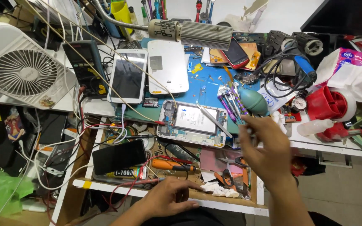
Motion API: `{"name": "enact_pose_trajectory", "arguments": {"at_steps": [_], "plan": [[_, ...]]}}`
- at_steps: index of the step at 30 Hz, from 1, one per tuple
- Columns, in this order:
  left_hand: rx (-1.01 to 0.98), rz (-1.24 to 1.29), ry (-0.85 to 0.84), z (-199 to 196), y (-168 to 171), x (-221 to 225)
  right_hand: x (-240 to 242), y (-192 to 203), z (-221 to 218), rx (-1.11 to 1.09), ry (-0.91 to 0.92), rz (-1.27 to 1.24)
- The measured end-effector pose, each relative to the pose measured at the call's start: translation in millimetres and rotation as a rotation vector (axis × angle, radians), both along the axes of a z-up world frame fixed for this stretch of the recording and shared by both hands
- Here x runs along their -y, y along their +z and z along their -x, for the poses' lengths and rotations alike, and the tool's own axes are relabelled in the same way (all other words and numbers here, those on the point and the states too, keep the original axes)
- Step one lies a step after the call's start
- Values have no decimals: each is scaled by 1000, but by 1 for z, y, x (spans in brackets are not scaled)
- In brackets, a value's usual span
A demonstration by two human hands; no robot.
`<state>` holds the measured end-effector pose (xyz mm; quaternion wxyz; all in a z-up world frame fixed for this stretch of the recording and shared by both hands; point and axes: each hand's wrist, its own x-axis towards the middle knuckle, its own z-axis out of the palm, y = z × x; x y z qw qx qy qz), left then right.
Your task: The person is disassembling a mobile phone on a cluttered workbench, prying off the back cover and removing the battery.
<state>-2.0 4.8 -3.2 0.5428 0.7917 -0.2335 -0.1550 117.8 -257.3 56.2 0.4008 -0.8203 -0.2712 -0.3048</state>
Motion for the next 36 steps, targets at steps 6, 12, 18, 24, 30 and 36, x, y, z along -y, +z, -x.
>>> {"name": "enact_pose_trajectory", "arguments": {"at_steps": [6, 12, 18, 24, 30, 36], "plan": [[77, 86, -15, 1, -8, -3, -49, -73, -48, -225, -63, 548], [21, 100, -42, 1, -5, -11, -62, -95, -63, -292, -148, 737], [-62, 154, -71, -1, -5, -17, -73, -72, -77, -374, -141, 615], [-78, 172, -63, 4, -22, -20, -88, -90, -143, -253, -253, 656], [-8, 174, -53, 7, -48, -19, -107, -119, -180, -232, -254, 756], [-84, 92, -118, 5, -39, -24, -106, -114, -173, -292, -214, 751]]}}
